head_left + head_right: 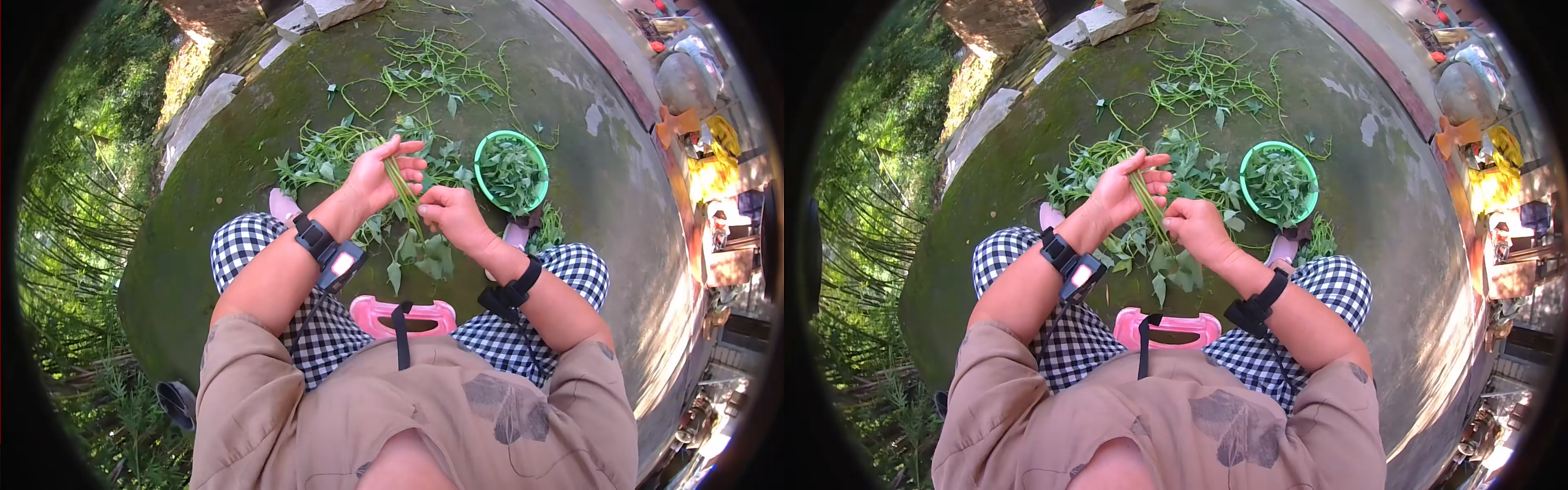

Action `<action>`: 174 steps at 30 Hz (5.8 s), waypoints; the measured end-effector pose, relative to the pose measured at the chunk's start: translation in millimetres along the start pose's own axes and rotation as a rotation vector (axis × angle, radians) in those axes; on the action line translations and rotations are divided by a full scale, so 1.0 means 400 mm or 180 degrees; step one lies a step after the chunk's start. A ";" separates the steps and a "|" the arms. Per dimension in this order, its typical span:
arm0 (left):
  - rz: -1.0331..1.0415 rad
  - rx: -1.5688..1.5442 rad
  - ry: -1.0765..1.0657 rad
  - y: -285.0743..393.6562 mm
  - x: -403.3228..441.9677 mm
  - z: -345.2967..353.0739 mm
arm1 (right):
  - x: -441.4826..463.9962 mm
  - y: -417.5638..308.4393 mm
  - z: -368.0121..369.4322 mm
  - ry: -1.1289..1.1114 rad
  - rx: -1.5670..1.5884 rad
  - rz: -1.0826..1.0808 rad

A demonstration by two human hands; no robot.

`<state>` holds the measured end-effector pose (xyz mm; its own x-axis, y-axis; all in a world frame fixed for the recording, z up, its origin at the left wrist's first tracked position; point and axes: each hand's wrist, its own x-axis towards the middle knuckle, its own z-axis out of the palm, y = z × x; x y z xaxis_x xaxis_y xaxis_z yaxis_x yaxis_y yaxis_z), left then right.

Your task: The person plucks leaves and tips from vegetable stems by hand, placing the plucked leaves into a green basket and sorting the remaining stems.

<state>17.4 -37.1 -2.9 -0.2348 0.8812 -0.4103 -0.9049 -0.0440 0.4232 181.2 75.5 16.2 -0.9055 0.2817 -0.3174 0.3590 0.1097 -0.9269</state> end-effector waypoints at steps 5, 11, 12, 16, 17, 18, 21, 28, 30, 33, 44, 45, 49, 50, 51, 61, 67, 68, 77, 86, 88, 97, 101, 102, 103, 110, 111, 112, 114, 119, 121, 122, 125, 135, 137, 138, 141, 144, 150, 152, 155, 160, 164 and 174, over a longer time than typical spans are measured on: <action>0.0058 0.0733 0.0872 0.018 0.069 -0.005 | 0.055 0.001 -0.086 0.0108 -0.0184 0.0105; 0.0159 0.0976 0.1031 0.086 0.103 0.037 | 0.101 0.002 -0.214 0.0000 -0.0163 0.0368; 0.0170 0.1051 0.0803 0.090 0.106 0.046 | 0.104 0.003 -0.226 0.0019 -0.0117 0.0393; 0.0127 0.1090 0.0776 0.064 0.117 0.083 | 0.106 0.002 -0.235 -0.0012 0.0147 0.0246; 0.0124 0.1091 0.0916 0.056 0.121 0.091 | 0.105 0.001 -0.229 0.0006 0.0280 0.0251; 0.0175 0.1006 0.1167 0.051 0.127 0.094 | 0.106 -0.001 -0.227 0.0021 0.0407 0.0242; 0.0455 0.1007 0.1131 0.059 0.136 0.099 | 0.102 0.020 -0.216 0.0135 -0.0070 0.0068; 0.0583 0.1448 0.0586 0.046 0.120 0.129 | 0.091 -0.025 -0.199 0.0008 0.0653 0.0347; 0.0499 0.1681 0.0517 0.026 0.116 0.136 | 0.097 -0.047 -0.192 0.0144 0.0936 -0.0018; 0.0614 0.1604 0.0492 0.020 0.099 0.162 | 0.113 -0.051 -0.192 0.0365 0.1041 -0.0307; 0.0718 0.1907 0.0755 0.078 0.073 0.134 | 0.134 -0.090 -0.189 0.0810 -0.0746 -0.1031; 0.0692 0.1904 0.0765 0.078 0.071 0.132 | 0.132 -0.099 -0.188 0.0759 -0.0808 -0.0935; 0.0547 0.1918 0.0825 0.081 0.056 0.135 | 0.139 -0.101 -0.175 0.0738 -0.0812 -0.1062; 0.0542 0.1901 0.0826 0.081 0.054 0.134 | 0.141 -0.098 -0.172 0.0759 -0.0824 -0.1132; 0.0537 0.1882 0.0825 0.080 0.051 0.135 | 0.142 -0.095 -0.170 0.0780 -0.0839 -0.1200; 0.0507 0.2111 0.0878 0.077 0.047 0.137 | 0.151 -0.072 -0.162 0.0821 -0.1229 -0.1412; 0.0379 0.1966 0.0708 0.072 0.053 0.140 | 0.144 -0.071 -0.166 0.0708 -0.0960 -0.1215; 0.0352 0.1924 0.0692 0.071 0.055 0.140 | 0.143 -0.071 -0.168 0.0653 -0.0912 -0.1177; 0.0196 0.1746 0.0606 0.042 0.069 0.130 | 0.130 -0.048 -0.165 0.0464 -0.0258 -0.0901; 0.0213 0.1643 0.0583 0.031 0.074 0.135 | 0.131 -0.060 -0.203 0.0776 0.1378 -0.0138; 0.0191 0.1612 0.0592 0.031 0.075 0.133 | 0.136 -0.053 -0.220 0.1008 0.1381 -0.0111; 0.0139 0.1681 0.0194 0.028 0.042 0.131 | 0.148 0.011 -0.324 0.1928 0.1334 0.0044; -0.0111 0.2045 -0.0028 0.004 0.026 0.106 | 0.138 0.042 -0.380 0.2310 0.1340 0.0171; -0.0307 0.2214 -0.0077 -0.001 0.017 0.110 | 0.138 0.048 -0.395 0.2408 0.1354 0.0154; -0.0455 0.2371 -0.0112 -0.012 0.010 0.111 | 0.135 0.053 -0.407 0.2504 0.1368 0.0135; -0.0925 0.4156 -0.0988 -0.162 -0.007 0.014 | 0.103 0.050 -0.485 0.2980 0.1518 -0.0161; -0.1041 0.4423 -0.1138 -0.191 -0.012 -0.005 | 0.100 0.047 -0.494 0.3027 0.1516 -0.0210; -0.1161 0.4686 -0.1291 -0.216 -0.018 -0.019 | 0.099 0.046 -0.504 0.3009 0.1563 -0.0250; -0.1247 0.5503 -0.1856 -0.261 -0.037 -0.038 | 0.097 0.038 -0.512 0.3003 0.1618 -0.0376; -0.1499 0.6580 -0.2523 -0.338 -0.072 -0.087 | 0.113 0.042 -0.512 0.2728 0.1748 -0.0667; -0.1190 0.6738 -0.2555 -0.325 -0.071 -0.082 | 0.112 0.032 -0.488 0.2432 0.1611 -0.0595; -0.1172 0.6966 -0.2288 -0.333 -0.060 -0.100 | 0.111 0.026 -0.473 0.2253 0.1562 -0.0515; -0.1424 0.7460 -0.1507 -0.300 -0.016 -0.085 | 0.116 0.017 -0.422 0.1649 0.1315 -0.0308; -0.0188 0.3447 0.0682 -0.055 0.081 0.060 | 0.108 -0.012 -0.269 0.0440 0.0293 -0.0213; -0.0170 0.2843 0.0790 0.014 0.068 0.121 | 0.110 -0.017 -0.263 0.0459 0.0041 -0.0400; -0.0101 0.2687 0.0764 0.029 0.069 0.129 | 0.111 -0.019 -0.261 0.0475 -0.0085 -0.0493; 0.0047 0.2365 0.0711 0.059 0.075 0.152 | 0.116 -0.028 -0.254 0.0571 -0.0225 -0.0810; 0.0096 0.2343 0.0714 0.061 0.080 0.165 | 0.120 -0.037 -0.249 0.0482 -0.0302 -0.0934; 0.0150 0.2214 0.0656 0.060 0.075 0.167 | 0.122 -0.042 -0.236 0.0500 -0.0656 -0.1099; 0.0137 0.2148 0.0705 0.057 0.076 0.165 | 0.122 -0.040 -0.232 0.0518 -0.0720 -0.1134; 0.0184 0.2150 0.0686 0.051 0.078 0.161 | 0.121 -0.036 -0.228 0.0540 -0.0744 -0.1166; 0.0199 0.2209 0.0570 0.044 0.084 0.148 | 0.120 -0.032 -0.219 0.0535 -0.0838 -0.1172; 0.0164 0.2112 0.0544 0.037 0.089 0.137 | 0.117 -0.025 -0.201 0.0457 -0.0376 -0.1026; 0.0173 0.1939 0.0779 0.022 0.084 0.136 | 0.123 -0.041 -0.255 0.0791 0.0847 -0.0464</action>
<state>21.1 17.7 30.9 -0.4133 0.7496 -0.5170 -0.5437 0.2522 0.8005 153.8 184.9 36.3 -0.8486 0.5071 -0.1505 0.1298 -0.0761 -0.9886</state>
